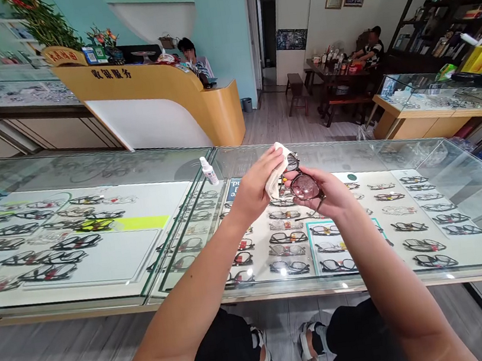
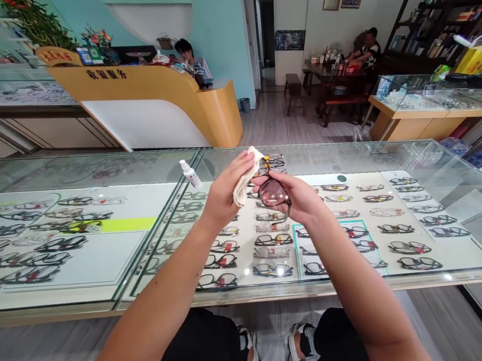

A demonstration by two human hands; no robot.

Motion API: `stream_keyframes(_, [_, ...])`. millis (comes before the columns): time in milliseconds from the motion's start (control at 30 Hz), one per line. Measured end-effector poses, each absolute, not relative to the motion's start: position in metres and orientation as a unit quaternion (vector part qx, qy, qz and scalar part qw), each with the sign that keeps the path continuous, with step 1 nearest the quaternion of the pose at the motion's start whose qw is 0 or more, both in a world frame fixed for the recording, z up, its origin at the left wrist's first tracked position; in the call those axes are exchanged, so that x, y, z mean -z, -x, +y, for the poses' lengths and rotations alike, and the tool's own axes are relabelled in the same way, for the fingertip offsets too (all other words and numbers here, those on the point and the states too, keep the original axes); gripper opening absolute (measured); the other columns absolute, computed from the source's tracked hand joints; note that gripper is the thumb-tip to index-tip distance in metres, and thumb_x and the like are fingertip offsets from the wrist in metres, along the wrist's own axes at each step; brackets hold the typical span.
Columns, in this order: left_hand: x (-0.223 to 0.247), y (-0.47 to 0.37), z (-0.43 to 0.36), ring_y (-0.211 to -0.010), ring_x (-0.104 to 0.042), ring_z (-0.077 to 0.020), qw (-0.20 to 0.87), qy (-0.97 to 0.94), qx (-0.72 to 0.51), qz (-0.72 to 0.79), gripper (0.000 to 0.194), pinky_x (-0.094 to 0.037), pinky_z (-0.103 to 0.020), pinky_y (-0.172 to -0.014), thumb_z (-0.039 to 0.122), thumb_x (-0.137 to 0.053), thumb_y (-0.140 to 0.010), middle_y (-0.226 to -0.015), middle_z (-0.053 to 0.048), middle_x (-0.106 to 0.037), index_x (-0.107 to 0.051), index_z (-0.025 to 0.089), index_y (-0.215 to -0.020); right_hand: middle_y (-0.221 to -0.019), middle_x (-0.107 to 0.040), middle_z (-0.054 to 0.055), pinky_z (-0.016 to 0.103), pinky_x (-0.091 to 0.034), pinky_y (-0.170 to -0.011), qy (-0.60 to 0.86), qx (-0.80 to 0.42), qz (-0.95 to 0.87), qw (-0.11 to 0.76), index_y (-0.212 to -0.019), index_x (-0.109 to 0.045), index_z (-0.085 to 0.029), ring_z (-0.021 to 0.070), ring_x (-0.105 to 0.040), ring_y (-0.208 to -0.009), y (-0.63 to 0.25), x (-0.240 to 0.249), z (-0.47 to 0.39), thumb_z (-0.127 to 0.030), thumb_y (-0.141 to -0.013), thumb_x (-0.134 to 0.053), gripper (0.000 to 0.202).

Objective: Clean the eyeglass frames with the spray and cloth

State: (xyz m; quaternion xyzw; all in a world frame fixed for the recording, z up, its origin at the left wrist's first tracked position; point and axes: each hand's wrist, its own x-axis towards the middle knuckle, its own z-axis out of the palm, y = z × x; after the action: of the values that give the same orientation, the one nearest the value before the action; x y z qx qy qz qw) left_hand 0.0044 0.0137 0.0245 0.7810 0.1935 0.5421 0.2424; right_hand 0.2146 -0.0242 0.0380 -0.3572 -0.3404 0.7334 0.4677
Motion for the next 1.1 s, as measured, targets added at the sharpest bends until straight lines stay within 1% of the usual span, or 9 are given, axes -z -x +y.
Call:
stream_keyframes(267, [-0.017, -0.002, 0.02, -0.159, -0.051, -0.032, 0.2, -0.807, -0.519, 0.197, 0.042, -0.037, -0.056, -0.136, 0.039, -0.072, -0.102, -0.159, -0.012, -0.066, -0.074, 0.025, -0.143, -0.093, -0.081, 0.009, 0.027, -0.062, -0.063, 0.333, -0.773, -0.333, 0.425, -0.101, -0.081, -0.017, 0.015, -0.066, -0.069, -0.213, -0.037, -0.025, -0.042, -0.096, -0.072, 0.027])
stream_keyframes(433, [-0.016, -0.002, 0.015, -0.147, -0.064, -0.0318, 0.217, -0.798, -0.516, 0.224, 0.036, -0.042, -0.05, -0.131, 0.033, -0.073, -0.1, -0.149, -0.011, -0.073, -0.079, 0.027, -0.135, -0.085, -0.078, 0.009, 0.026, -0.045, -0.052, 0.338, -0.729, -0.432, 0.411, -0.089, -0.08, -0.018, 0.015, -0.057, -0.063, -0.212, -0.038, -0.027, -0.058, -0.094, -0.072, 0.041])
stream_keyframes(567, [-0.018, -0.007, 0.009, -0.113, -0.075, -0.0305, 0.292, -0.728, -0.542, 0.302, 0.021, -0.053, -0.043, -0.111, 0.041, -0.076, -0.097, -0.109, -0.009, -0.083, -0.084, 0.025, -0.108, -0.058, -0.057, 0.001, 0.03, -0.034, -0.056, 0.401, -0.525, -0.547, 0.514, -0.073, -0.077, -0.021, 0.0131, -0.04, -0.056, -0.221, -0.041, -0.028, -0.063, -0.097, -0.068, 0.049])
stream_keyframes(633, [-0.019, -0.01, 0.007, -0.097, -0.072, -0.0272, 0.372, -0.688, -0.536, 0.319, 0.026, -0.056, -0.037, -0.095, 0.047, -0.082, -0.092, -0.089, -0.007, -0.077, -0.081, 0.022, -0.094, -0.064, -0.057, -0.001, 0.031, -0.038, -0.065, 0.412, -0.434, -0.56, 0.572, -0.08, -0.08, -0.023, 0.0139, -0.044, -0.063, -0.225, -0.044, -0.028, -0.056, -0.096, -0.072, 0.037])
stream_keyframes(700, [-0.022, -0.014, 0.006, -0.088, -0.067, -0.0239, 0.465, -0.665, -0.494, 0.313, 0.035, -0.054, -0.033, -0.084, 0.053, -0.088, -0.086, -0.081, -0.005, -0.071, -0.077, 0.019, -0.086, -0.08, -0.067, 0.001, 0.032, -0.043, -0.075, 0.405, -0.411, -0.569, 0.586, -0.094, -0.084, -0.026, 0.0159, -0.053, -0.075, -0.227, -0.046, -0.027, -0.05, -0.093, -0.077, 0.025])
stream_keyframes(800, [-0.025, -0.017, 0.005, -0.082, -0.063, -0.0202, 0.585, -0.637, -0.409, 0.29, 0.048, -0.051, -0.03, -0.077, 0.059, -0.095, -0.075, -0.077, -0.004, -0.067, -0.074, 0.017, -0.081, -0.092, -0.073, 0.002, 0.033, -0.046, -0.085, 0.4, -0.449, -0.576, 0.554, -0.094, -0.086, -0.025, 0.0188, -0.06, -0.09, -0.227, -0.045, -0.024, -0.05, -0.087, -0.084, 0.026])
stream_keyframes(933, [-0.026, -0.016, 0.003, -0.08, -0.061, -0.0174, 0.677, -0.601, -0.325, 0.274, 0.053, -0.047, -0.028, -0.074, 0.059, -0.096, -0.074, -0.08, -0.003, -0.068, -0.076, 0.014, -0.094, -0.077, -0.065, 0.0, 0.031, -0.041, -0.073, 0.4, -0.549, -0.535, 0.502, -0.08, -0.083, -0.022, 0.0141, -0.05, -0.075, -0.227, -0.034, -0.016, -0.056, -0.082, -0.089, 0.035])
stream_keyframes(1033, [-0.022, -0.014, 0.004, -0.081, -0.062, -0.0162, 0.712, -0.567, -0.31, 0.274, 0.058, -0.047, -0.029, -0.075, 0.059, -0.095, -0.075, -0.089, -0.005, -0.072, -0.078, 0.014, -0.106, -0.067, -0.056, -0.002, 0.03, -0.034, -0.066, 0.387, -0.61, -0.485, 0.492, -0.089, -0.087, -0.022, 0.0123, -0.042, -0.066, -0.228, -0.028, -0.01, -0.058, -0.074, -0.094, 0.04])
stream_keyframes(1100, [-0.018, -0.013, 0.008, -0.08, -0.061, -0.0155, 0.71, -0.567, -0.301, 0.288, 0.058, -0.046, -0.029, -0.075, 0.061, -0.095, -0.074, -0.09, -0.005, -0.072, -0.078, 0.014, -0.103, -0.066, -0.055, -0.003, 0.03, -0.031, -0.064, 0.39, -0.62, -0.471, 0.492, -0.093, -0.089, -0.022, 0.0124, -0.04, -0.065, -0.228, -0.026, -0.009, -0.058, -0.07, -0.096, 0.043])
